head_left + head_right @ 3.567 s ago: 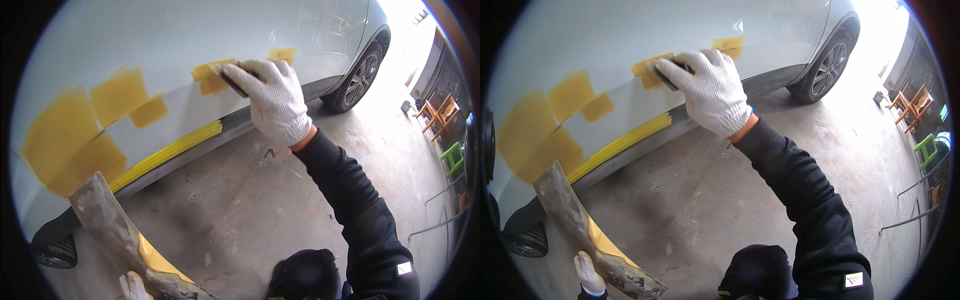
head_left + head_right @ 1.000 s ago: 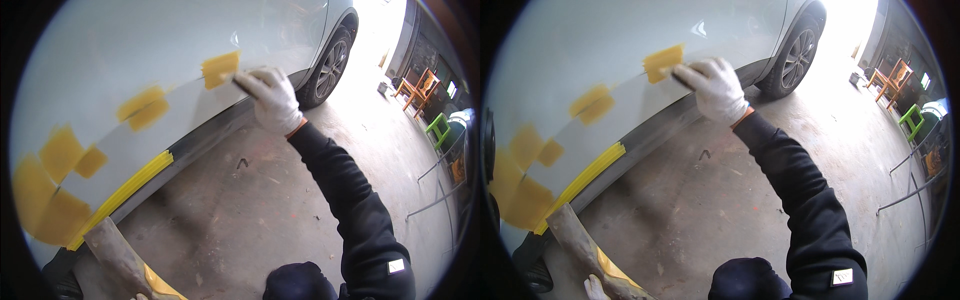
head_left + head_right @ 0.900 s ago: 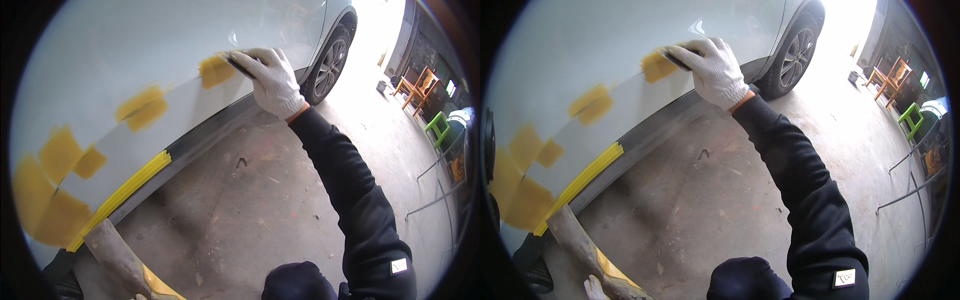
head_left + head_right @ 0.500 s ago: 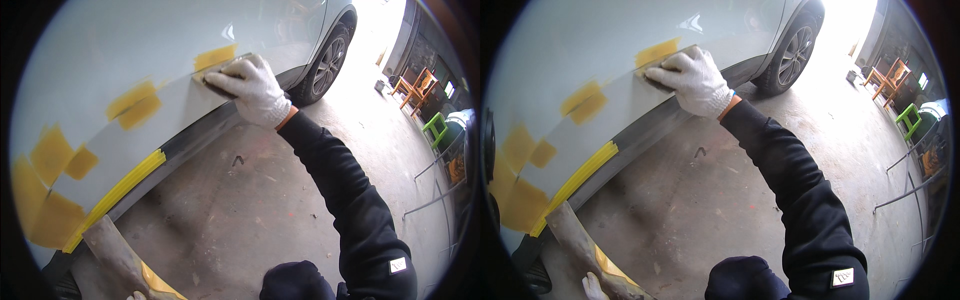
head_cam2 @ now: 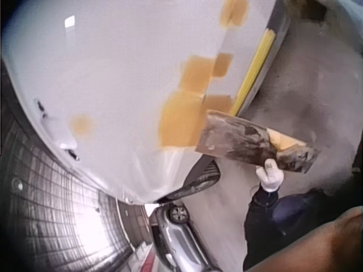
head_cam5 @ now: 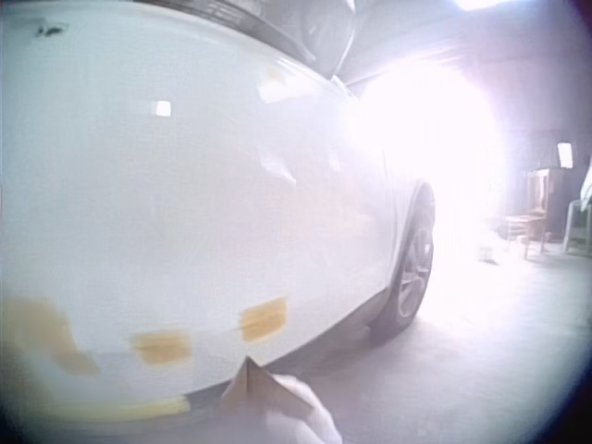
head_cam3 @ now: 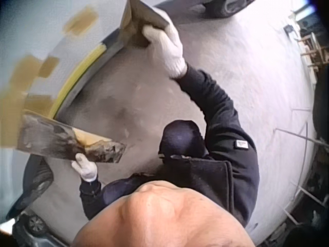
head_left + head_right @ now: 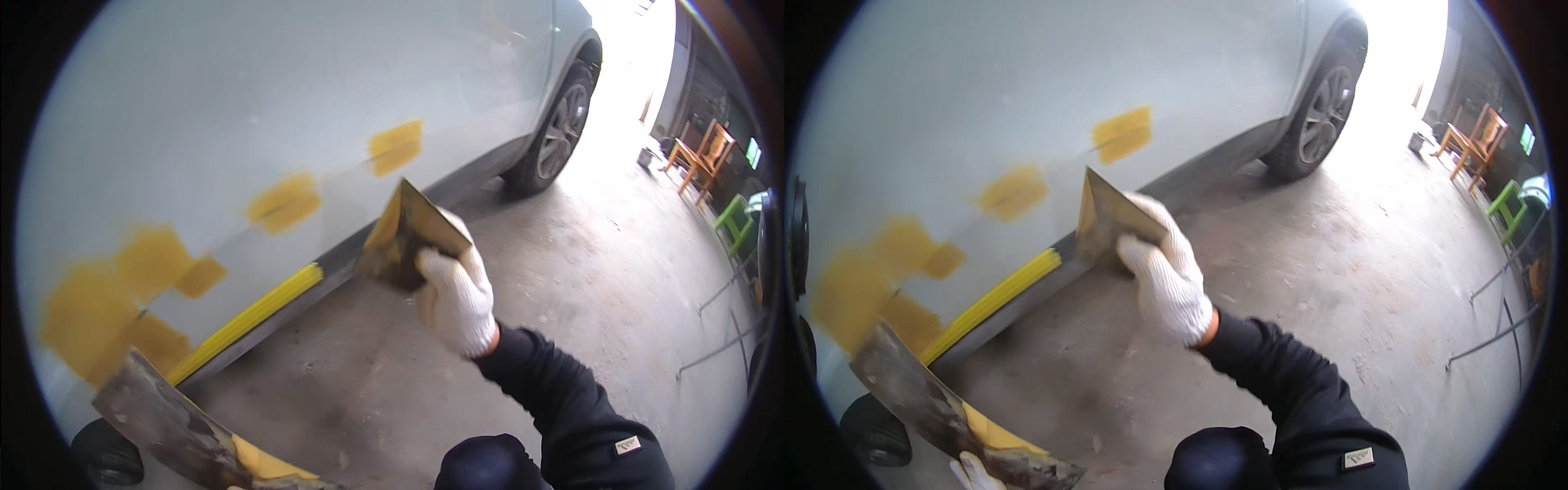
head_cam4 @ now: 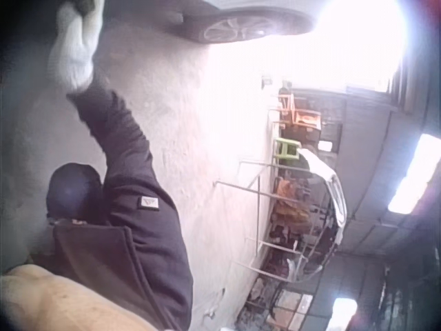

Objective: The person applies yellow body filler to the side of a white car using a metal spreader and a smaller scraper. They spread the filler across the panel, then use the smaller tool to smooth and level the surface. The person works along the side of the car, moving between sections and occasionally repositioning tools.

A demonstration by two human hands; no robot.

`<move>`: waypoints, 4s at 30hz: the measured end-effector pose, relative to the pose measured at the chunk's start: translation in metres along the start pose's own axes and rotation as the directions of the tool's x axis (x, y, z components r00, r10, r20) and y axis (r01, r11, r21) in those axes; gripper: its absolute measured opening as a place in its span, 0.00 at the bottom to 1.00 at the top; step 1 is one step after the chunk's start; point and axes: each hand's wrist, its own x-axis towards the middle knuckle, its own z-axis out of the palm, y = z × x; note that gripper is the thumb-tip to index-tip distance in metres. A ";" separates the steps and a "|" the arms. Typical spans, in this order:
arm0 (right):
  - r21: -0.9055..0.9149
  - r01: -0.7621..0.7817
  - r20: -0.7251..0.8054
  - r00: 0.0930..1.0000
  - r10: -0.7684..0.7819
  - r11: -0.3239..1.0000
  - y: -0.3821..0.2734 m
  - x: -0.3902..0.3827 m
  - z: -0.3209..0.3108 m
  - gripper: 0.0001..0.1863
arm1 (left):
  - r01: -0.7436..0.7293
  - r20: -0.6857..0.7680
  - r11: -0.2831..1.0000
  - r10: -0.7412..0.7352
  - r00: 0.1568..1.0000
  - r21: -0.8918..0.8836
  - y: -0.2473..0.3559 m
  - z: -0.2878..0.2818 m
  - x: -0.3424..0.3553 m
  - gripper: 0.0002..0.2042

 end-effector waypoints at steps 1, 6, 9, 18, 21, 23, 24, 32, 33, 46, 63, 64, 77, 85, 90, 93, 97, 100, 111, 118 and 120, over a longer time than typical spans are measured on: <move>0.247 -0.100 -0.033 0.993 0.111 0.964 0.003 -0.013 0.019 0.28 | 0.010 -0.041 1.000 -0.009 0.999 0.002 0.006 0.000 0.012 0.19; 0.442 -0.463 0.289 0.884 0.366 0.769 -0.025 -0.056 0.090 0.31 | 0.039 -0.251 0.995 -0.016 0.968 0.090 0.043 0.000 0.085 0.29; -0.068 0.003 0.608 0.793 0.039 0.998 -0.034 -0.052 0.114 0.28 | 0.171 -0.279 0.955 -0.238 0.930 -0.242 0.057 -0.017 0.102 0.33; -0.486 0.213 0.748 0.603 0.277 0.848 -0.035 -0.063 0.128 0.23 | 0.240 -0.735 0.970 -0.135 0.664 0.038 0.005 -0.090 0.050 0.31; -0.408 -0.426 0.344 0.748 0.568 0.808 -0.022 -0.078 0.139 0.17 | 0.300 -0.655 0.743 0.238 0.717 0.599 0.004 -0.113 0.032 0.28; 0.133 -0.728 0.259 0.680 0.686 0.672 -0.018 -0.088 0.160 0.18 | 0.296 -0.637 0.698 0.292 0.714 0.652 0.013 -0.107 0.034 0.28; 0.186 -0.749 0.271 0.661 0.700 0.636 -0.012 -0.095 0.166 0.18 | 0.288 -0.629 0.687 0.313 0.711 0.667 0.019 -0.104 0.037 0.28; -0.031 -0.806 0.365 0.542 0.757 0.591 0.033 -0.144 0.193 0.15 | 0.103 -0.802 0.865 -0.496 0.333 -0.491 0.065 -0.022 0.017 0.28; -0.066 -0.800 0.375 0.534 0.758 0.596 0.036 -0.146 0.194 0.21 | -0.014 -0.662 0.726 -0.620 0.422 -0.688 0.073 -0.023 0.025 0.26; 0.171 -0.743 0.249 0.668 0.701 0.647 0.044 -0.134 0.249 0.27 | 0.220 0.040 0.882 -0.224 0.974 -0.418 0.044 -0.070 0.026 0.21; 0.061 -0.633 0.508 0.685 0.522 0.772 0.078 -0.149 0.294 0.23 | 0.380 -0.678 0.674 -0.720 0.146 -0.634 -0.004 -0.010 -0.035 0.18; -0.056 -0.549 0.599 0.650 0.468 0.834 0.078 -0.149 0.299 0.21 | 0.438 -0.774 0.732 -0.622 0.117 -0.521 -0.011 -0.010 -0.033 0.20; -0.807 0.394 0.589 0.478 0.652 0.441 -0.029 -0.096 0.325 0.19 | 0.607 -0.605 0.511 -0.794 0.063 -0.608 -0.030 -0.062 -0.013 0.11; -0.363 0.633 0.916 0.378 0.136 0.684 -0.133 -0.066 0.354 0.20 | 0.047 0.159 -0.157 -0.842 0.515 -0.986 -0.002 -0.187 0.037 0.18; -0.232 0.776 0.947 0.319 -0.047 0.586 -0.159 -0.088 0.376 0.17 | 0.066 0.153 -0.237 -0.373 0.915 -0.969 -0.007 -0.248 0.065 0.27; -0.240 0.772 0.940 0.336 -0.057 0.588 -0.173 -0.091 0.346 0.18 | 0.017 0.116 -0.220 -0.447 0.887 -0.975 0.007 -0.273 0.083 0.26; -0.442 0.783 0.892 0.437 0.119 0.437 -0.216 -0.086 0.315 0.22 | 0.010 0.082 -0.145 -0.500 0.862 -0.989 0.000 -0.297 0.098 0.29; -0.625 0.641 0.730 0.683 0.041 0.445 -0.222 -0.082 0.291 0.22 | -0.081 -0.034 -0.066 -0.525 0.850 -0.995 -0.029 -0.303 0.091 0.27; 0.242 -0.362 -0.188 0.893 0.410 0.900 -0.218 -0.002 0.310 0.18 | -0.152 -0.713 0.982 0.031 0.700 -0.107 -0.137 -0.319 0.036 0.40; -0.159 -0.232 0.038 0.970 0.241 0.960 -0.214 0.012 0.361 0.22 | -0.119 -0.578 0.975 0.207 0.790 0.186 -0.150 -0.308 -0.011 0.41; -0.586 0.128 0.189 0.982 -0.018 0.800 -0.207 0.022 0.365 0.23 | -0.067 -0.565 0.997 0.083 0.821 0.049 -0.161 -0.291 -0.024 0.41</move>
